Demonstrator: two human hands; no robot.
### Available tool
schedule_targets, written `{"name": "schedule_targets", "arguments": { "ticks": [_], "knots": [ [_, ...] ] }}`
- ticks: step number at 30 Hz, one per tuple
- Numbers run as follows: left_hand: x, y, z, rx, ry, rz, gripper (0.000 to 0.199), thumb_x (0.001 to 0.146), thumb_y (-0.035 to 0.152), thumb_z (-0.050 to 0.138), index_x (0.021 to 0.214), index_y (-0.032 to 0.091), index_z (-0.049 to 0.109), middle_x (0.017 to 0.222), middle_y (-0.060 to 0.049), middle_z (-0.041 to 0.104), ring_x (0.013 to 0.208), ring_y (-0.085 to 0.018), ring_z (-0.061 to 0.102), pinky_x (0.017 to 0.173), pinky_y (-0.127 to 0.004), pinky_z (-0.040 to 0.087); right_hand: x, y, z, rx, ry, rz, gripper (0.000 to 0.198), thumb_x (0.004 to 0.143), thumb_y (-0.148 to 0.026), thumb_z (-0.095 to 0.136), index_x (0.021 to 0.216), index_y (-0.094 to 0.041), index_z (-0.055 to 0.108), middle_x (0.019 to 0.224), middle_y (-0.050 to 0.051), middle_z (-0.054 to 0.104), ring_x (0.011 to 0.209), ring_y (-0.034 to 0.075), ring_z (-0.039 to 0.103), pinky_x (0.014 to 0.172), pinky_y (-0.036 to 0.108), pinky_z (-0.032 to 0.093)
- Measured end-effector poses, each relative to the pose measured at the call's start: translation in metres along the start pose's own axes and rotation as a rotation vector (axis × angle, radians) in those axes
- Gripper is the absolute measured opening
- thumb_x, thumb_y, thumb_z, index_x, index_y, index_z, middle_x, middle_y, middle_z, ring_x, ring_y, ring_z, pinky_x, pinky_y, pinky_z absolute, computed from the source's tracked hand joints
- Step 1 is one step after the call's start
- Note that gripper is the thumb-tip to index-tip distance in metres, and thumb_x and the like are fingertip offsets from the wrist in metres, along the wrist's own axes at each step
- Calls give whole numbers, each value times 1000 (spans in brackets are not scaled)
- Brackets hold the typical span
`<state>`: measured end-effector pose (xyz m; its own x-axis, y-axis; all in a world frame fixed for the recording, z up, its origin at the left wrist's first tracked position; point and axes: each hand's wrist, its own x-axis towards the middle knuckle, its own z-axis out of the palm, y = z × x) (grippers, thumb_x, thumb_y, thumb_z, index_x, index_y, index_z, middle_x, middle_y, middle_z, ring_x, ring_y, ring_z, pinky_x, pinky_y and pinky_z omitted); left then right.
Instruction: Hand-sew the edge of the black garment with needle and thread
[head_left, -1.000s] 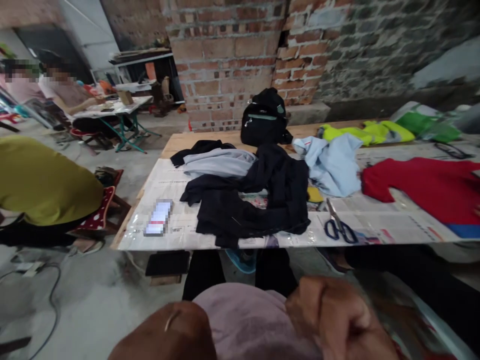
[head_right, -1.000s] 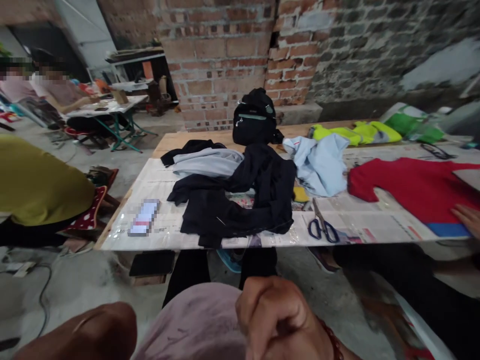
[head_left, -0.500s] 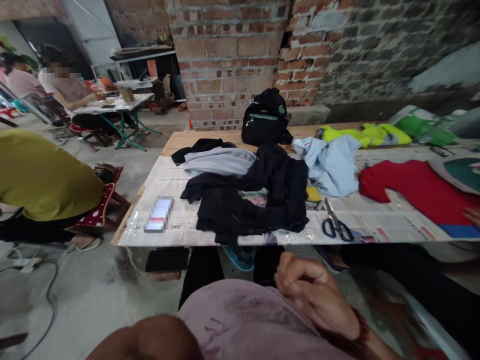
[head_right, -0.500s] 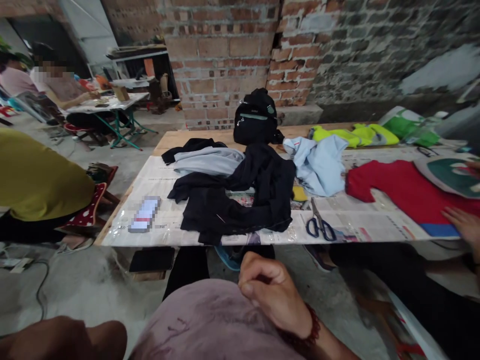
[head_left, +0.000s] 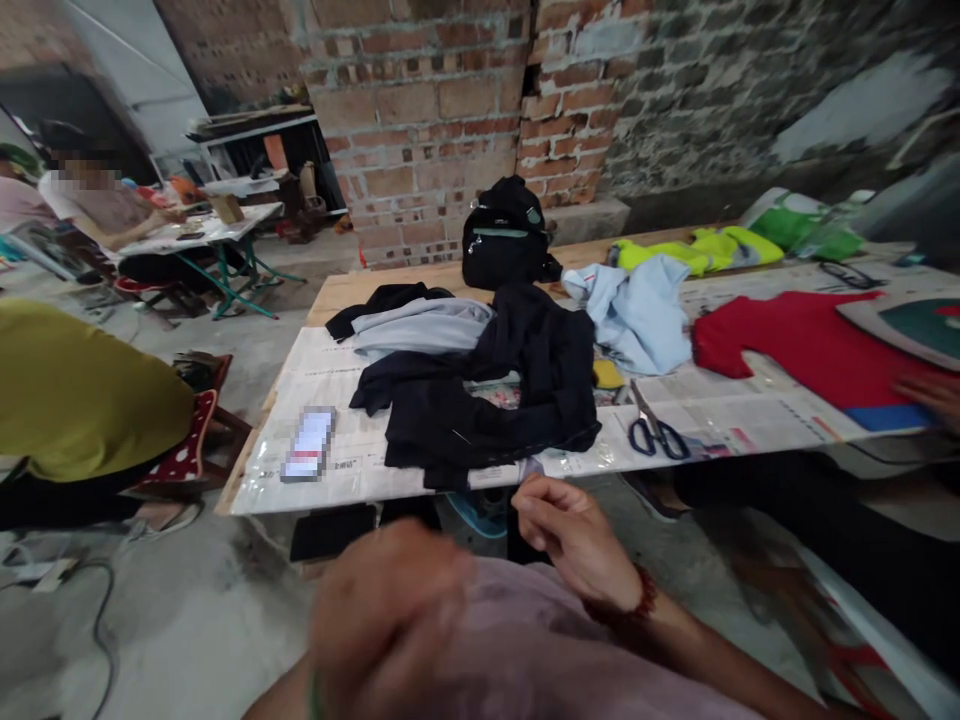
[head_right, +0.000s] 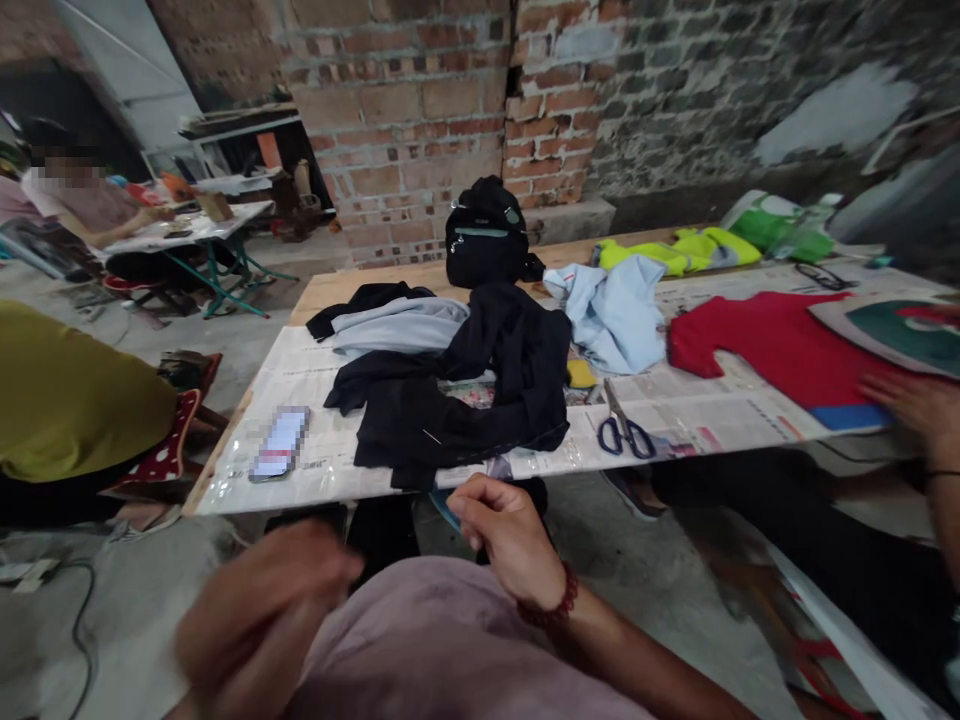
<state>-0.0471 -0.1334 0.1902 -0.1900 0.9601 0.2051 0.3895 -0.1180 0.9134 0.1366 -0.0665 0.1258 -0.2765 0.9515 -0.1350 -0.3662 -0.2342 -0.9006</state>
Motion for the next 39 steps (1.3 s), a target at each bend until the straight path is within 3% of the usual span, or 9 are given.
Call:
{"name": "schedule_targets", "arguments": {
  "ticks": [2,6,10,16,21,26,29,32,39],
  "knots": [
    [15,-9,24,-41,-66,-16,14,69,30,58,76,21,67,71,-4,63,54,-12,52,51,-25,44,0,3,-3,-155,42,-65,18,66,-31,66,61,-15,59,57,-3,44,44,4,35,40,19,25],
    [29,-40,56,-245,-225,-236,22,73,30,55,89,16,62,72,-2,58,46,-5,44,40,-16,35,1,7,-7,-294,33,-86,19,66,-33,65,62,-15,60,60,-3,48,44,4,36,40,19,27],
    [29,-50,64,-318,-349,-248,25,71,27,58,93,16,62,84,-3,55,47,-3,43,39,-15,34,4,11,-10,-241,0,-9,20,66,-34,64,61,-15,58,52,-4,45,42,4,35,40,19,26],
    [29,-51,68,-298,-393,-247,21,72,28,58,88,15,64,77,-1,54,47,-3,44,41,-16,36,5,12,-11,-166,-44,114,23,63,-34,66,59,-14,56,46,-5,43,40,4,33,39,19,23],
    [28,-62,71,-229,-373,-118,18,75,30,55,76,14,64,69,0,53,46,-5,44,44,-19,36,5,12,-10,-78,-85,253,24,62,-34,66,62,-13,55,46,-6,44,36,3,35,37,18,22],
    [23,-66,70,25,-290,214,16,80,22,47,76,15,61,71,-3,54,65,-10,50,61,-21,40,5,22,-13,-110,-149,319,27,66,-39,62,68,-14,54,50,-5,48,33,3,36,34,18,22],
    [19,-69,72,98,-230,283,14,80,18,45,76,15,58,71,-3,52,66,-10,49,61,-21,39,5,29,-14,-227,-96,255,26,69,-39,60,73,-15,55,46,-8,41,35,3,30,35,17,22],
    [17,-72,75,108,-185,233,12,78,16,46,72,15,56,68,-1,50,63,-9,47,59,-20,38,6,33,-13,-424,-30,99,23,69,-38,60,72,-15,58,55,-4,49,45,5,38,43,18,31],
    [14,-75,82,-112,-211,-149,14,78,22,45,68,15,52,58,4,46,46,-5,43,44,-16,33,3,36,-10,-730,13,-226,20,75,-34,53,71,-17,62,69,3,60,63,12,51,60,23,40]
  ]
}}
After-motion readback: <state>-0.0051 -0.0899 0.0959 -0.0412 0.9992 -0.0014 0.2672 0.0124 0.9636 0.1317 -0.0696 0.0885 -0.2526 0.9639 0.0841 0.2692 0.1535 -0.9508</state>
